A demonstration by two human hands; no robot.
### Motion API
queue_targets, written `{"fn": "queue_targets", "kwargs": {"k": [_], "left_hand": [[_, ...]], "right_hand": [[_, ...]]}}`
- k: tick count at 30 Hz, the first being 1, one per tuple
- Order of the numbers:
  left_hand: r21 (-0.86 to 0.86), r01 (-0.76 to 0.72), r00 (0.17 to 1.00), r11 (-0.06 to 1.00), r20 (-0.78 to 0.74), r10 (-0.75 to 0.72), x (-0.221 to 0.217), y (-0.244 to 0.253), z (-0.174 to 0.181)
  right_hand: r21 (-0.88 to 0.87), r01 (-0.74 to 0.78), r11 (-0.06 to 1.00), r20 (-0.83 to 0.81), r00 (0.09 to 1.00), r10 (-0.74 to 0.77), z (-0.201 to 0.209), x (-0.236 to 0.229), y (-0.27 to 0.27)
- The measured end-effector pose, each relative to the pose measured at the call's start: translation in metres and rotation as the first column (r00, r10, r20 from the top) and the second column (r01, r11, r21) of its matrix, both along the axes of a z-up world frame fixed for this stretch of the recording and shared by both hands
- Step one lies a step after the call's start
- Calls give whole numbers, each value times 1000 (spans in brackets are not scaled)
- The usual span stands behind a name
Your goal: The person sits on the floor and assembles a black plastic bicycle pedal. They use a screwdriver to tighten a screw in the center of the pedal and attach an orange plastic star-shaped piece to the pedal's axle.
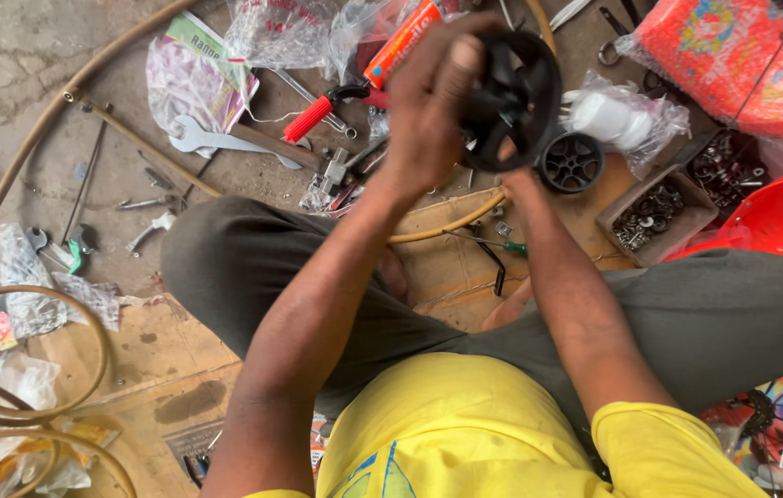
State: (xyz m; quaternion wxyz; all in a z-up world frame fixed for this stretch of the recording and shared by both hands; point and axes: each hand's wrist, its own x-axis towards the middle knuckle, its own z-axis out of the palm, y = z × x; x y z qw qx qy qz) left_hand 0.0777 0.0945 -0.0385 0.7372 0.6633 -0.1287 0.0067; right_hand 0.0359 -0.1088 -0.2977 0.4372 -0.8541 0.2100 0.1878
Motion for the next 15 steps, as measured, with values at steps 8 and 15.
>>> {"fn": "queue_targets", "kwargs": {"k": [8, 15], "left_hand": [[-111, 72, 987, 991, 149, -55, 2, 15, 15], [-146, 144, 978, 979, 174, -118, 1, -2, 14]], "right_hand": [[556, 514, 653, -94, 820, -564, 10, -25, -44], [532, 217, 819, 249, 884, -396, 139, -25, -113]]}}
